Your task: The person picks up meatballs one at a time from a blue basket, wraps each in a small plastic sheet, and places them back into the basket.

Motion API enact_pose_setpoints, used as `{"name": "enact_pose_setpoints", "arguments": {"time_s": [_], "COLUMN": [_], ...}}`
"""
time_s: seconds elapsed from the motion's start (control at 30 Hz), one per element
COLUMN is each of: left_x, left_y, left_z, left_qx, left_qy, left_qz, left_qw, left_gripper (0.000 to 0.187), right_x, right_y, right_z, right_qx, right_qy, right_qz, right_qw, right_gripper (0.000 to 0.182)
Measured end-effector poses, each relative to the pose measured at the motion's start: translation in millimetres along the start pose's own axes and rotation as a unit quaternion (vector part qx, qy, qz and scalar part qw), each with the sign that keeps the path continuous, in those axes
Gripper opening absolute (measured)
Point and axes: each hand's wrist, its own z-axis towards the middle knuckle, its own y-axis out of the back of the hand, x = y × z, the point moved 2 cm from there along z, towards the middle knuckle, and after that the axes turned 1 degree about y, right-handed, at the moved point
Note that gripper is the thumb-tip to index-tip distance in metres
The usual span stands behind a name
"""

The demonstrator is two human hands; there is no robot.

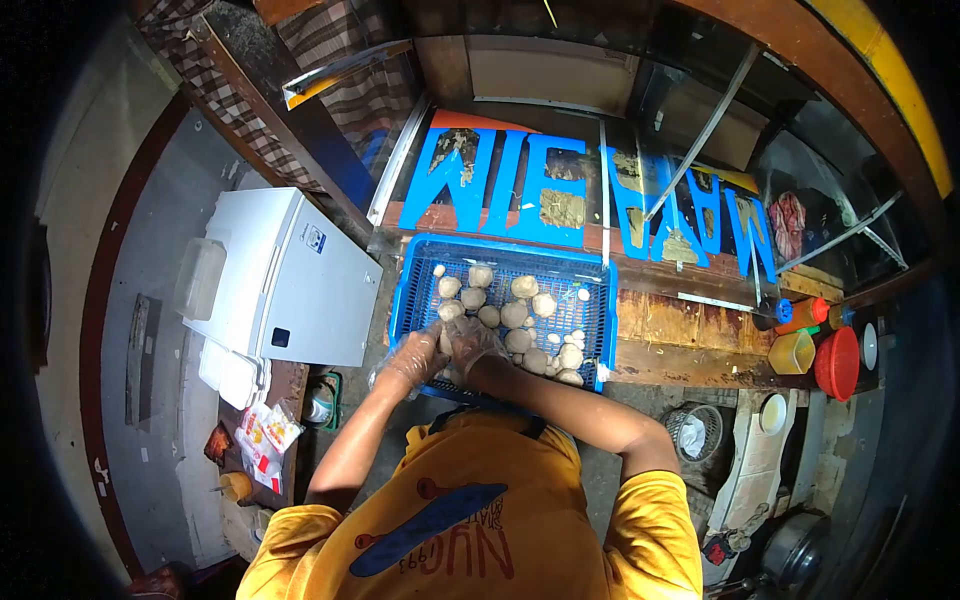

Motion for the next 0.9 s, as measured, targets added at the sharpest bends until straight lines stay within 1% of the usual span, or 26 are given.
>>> {"name": "enact_pose_setpoints", "arguments": {"time_s": [0.03,0.1,0.13,0.2,0.23,0.3,0.33,0.4,0.43,0.5,0.63,0.67,0.7,0.73,0.77,0.8,0.83,0.9], "left_x": [1.0,5.9,9.0,14.7,16.6,16.6,14.9,7.6,5.5,1.2,-17.7,-22.4,-27.0,-30.1,-29.3,-30.0,-31.4,-38.7], "left_y": [-1.1,-6.5,-10.5,-15.9,-17.6,-17.6,-14.6,-7.0,-5.4,-0.9,19.6,26.1,31.6,35.0,35.8,38.2,40.1,47.5], "left_z": [1.1,5.4,8.3,13.3,15.0,13.8,12.3,7.1,4.5,1.7,-10.3,-12.5,-13.7,-13.6,-11.9,-10.6,-9.3,-8.6], "left_qx": [-0.022,-0.021,-0.019,-0.023,-0.027,-0.026,-0.025,-0.032,-0.036,-0.044,-0.052,-0.052,-0.056,-0.059,-0.06,-0.079,-0.098,-0.089], "left_qy": [0.004,-0.002,-0.006,-0.016,-0.023,-0.025,-0.024,-0.037,-0.048,-0.061,-0.084,-0.087,-0.122,-0.157,-0.159,-0.183,-0.207,-0.199], "left_qz": [-0.014,-0.003,0.008,0.009,0.01,-0.002,-0.015,-0.028,-0.043,-0.064,-0.116,-0.115,-0.125,-0.135,-0.135,-0.125,-0.115,-0.108], "left_qw": [1.0,1.0,1.0,1.0,0.999,0.999,0.999,0.998,0.997,0.995,0.988,0.988,0.983,0.977,0.976,0.972,0.967,0.97], "left_gripper": [0.04,0.042,0.044,0.045,0.046,0.047,0.047,0.046,0.045,0.045,0.049,0.049,0.052,0.055,0.055,0.056,0.057,0.055], "right_x": [0.2,1.5,0.5,-1.3,-3.7,-3.9,-4.3,-7.1,-6.4,-6.5,-18.8,-23.4,-28.8,-34.7,-39.4,-40.0,-41.4,-43.3], "right_y": [-0.2,-0.5,-4.1,-6.6,-7.6,-3.3,0.0,7.9,15.2,29.6,26.0,26.9,28.4,29.5,31.6,38.2,43.3,55.4], "right_z": [0.5,-1.0,-0.7,-1.5,-2.2,-5.9,-5.7,-5.7,-11.5,-22.5,-6.9,-11.8,-15.7,-16.7,-18.4,-22.4,-26.9,-37.4], "right_qx": [-0.001,-0.106,-0.107,-0.175,-0.176,-0.251,-0.253,-0.196,-0.197,-0.208,-0.18,-0.209,-0.237,-0.239,-0.268,-0.296,-0.298,-0.295], "right_qy": [-0.001,0.019,0.017,0.032,0.03,0.102,0.101,0.039,0.039,0.096,0.078,0.102,0.127,0.126,0.161,0.196,0.195,0.156], "right_qz": [0.0,-0.041,-0.041,-0.09,-0.091,-0.139,-0.14,0.013,0.013,0.081,0.106,0.119,0.132,0.13,0.157,0.183,0.182,0.166], "right_qw": [1.0,0.993,0.993,0.98,0.98,0.952,0.952,0.98,0.98,0.97,0.975,0.965,0.954,0.954,0.937,0.917,0.917,0.928], "right_gripper": [0.083,0.081,0.081,0.08,0.08,0.074,0.074,0.062,0.062,0.05,0.054,0.051,0.049,0.049,0.05,0.052,0.052,0.06]}}
